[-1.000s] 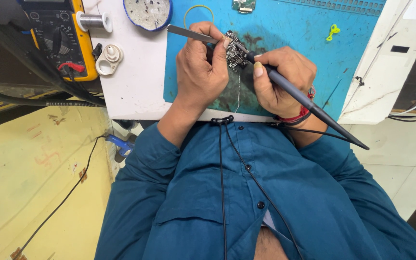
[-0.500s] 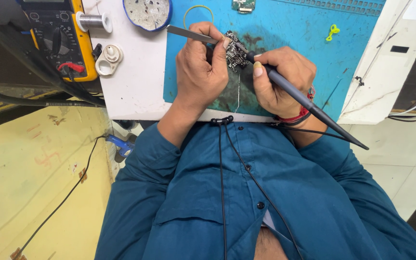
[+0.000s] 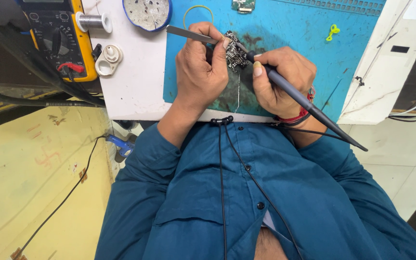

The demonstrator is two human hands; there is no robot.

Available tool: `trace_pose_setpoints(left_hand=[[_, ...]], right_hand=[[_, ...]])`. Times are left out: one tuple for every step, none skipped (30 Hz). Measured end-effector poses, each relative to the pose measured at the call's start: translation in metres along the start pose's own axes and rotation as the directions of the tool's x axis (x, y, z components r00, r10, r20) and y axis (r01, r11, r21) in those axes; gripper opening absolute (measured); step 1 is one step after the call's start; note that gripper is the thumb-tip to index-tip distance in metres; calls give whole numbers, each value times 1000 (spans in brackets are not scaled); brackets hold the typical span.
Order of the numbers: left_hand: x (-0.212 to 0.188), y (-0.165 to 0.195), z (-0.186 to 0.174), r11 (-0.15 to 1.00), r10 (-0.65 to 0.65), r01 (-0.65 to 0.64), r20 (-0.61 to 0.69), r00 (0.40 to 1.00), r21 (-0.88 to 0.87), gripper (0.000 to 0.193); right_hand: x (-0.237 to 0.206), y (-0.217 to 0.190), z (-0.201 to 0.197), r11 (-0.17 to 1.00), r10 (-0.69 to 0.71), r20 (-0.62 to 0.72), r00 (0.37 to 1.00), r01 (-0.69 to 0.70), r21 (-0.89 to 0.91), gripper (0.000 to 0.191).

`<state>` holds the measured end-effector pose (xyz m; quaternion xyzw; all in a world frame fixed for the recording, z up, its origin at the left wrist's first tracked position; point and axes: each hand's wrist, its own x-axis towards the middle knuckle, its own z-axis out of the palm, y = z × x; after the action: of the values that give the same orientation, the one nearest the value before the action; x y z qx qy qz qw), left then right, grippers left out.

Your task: The person solders components on a small circuit board at a workbench. They hold the board steady with tweezers in one hand while applying a soldering iron to the board's contacts with the other hand, repositioning the board repeatedly to work on different points.

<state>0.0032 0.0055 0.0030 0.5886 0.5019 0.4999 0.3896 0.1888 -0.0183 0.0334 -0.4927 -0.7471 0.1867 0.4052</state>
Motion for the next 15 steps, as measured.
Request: trace_pose_setpoints(left_hand=[[0,0,0,1000,-4,4,-1,1000,6,17],[0,0,0,1000,-6,6,-2,1000,12,16],[0,0,1,1000,-7,7,-2,1000,17,16],[0,0,0,1000,-3,3,-1,1000,10,16],[0,0,0,1000,-1,1,0,1000,4,17],[0,0,0,1000,1,-1,1,1000,-2,17],[0,0,0,1000,2,-2,2,1000,-4,17],[0,0,0,1000,3,-3,1,1000,-5,17],[0,0,0,1000,4,-4,0,1000,-5,17],[0,0,0,1000,-3,3,0,1000,-1,17],[0,1,0,1000,-11,11,1,1000,4,17],[0,1,0,1000,-18,18,3,1000,7,17],[0,1,0,1000,-3,3,2,1000,-1,17],[0,1,0,1000,11,-11,1,1000,-9,17],[0,1,0,1000,26,-26,0,1000,-17,17]], right_hand=[[0,0,0,1000,4,-2,1000,-4,6,7],[0,0,1,1000,7,-5,1000,-7,10,6],[0,0,1,1000,10,-10,1000,-9,13,6],[0,0,0,1000,7,-3,1000,-7,5,6],[0,0,0,1000,7,4,1000,-7,-3,6],[-1,-1,-1,1000,6,12,1000,-6,-10,6],[-1,-1,-1,1000,10,8,1000,-10,-10,6],[0,-1,0,1000,12,4,1000,-12,-10,6],[0,-1,0,1000,14,0,1000,-14,-8,6],[0,-1,0,1000,12,0,1000,-12,-2,6],[0,-1,0,1000,9,0,1000,-9,3,6],[0,-1,0,1000,7,-1,1000,-7,7,6],[0,-1,-1,1000,12,4,1000,-12,1,6],[0,-1,-1,1000,17,9,1000,-17,-6,6],[0,-2,-1,1000,22,14,1000,-22,-13,6]])
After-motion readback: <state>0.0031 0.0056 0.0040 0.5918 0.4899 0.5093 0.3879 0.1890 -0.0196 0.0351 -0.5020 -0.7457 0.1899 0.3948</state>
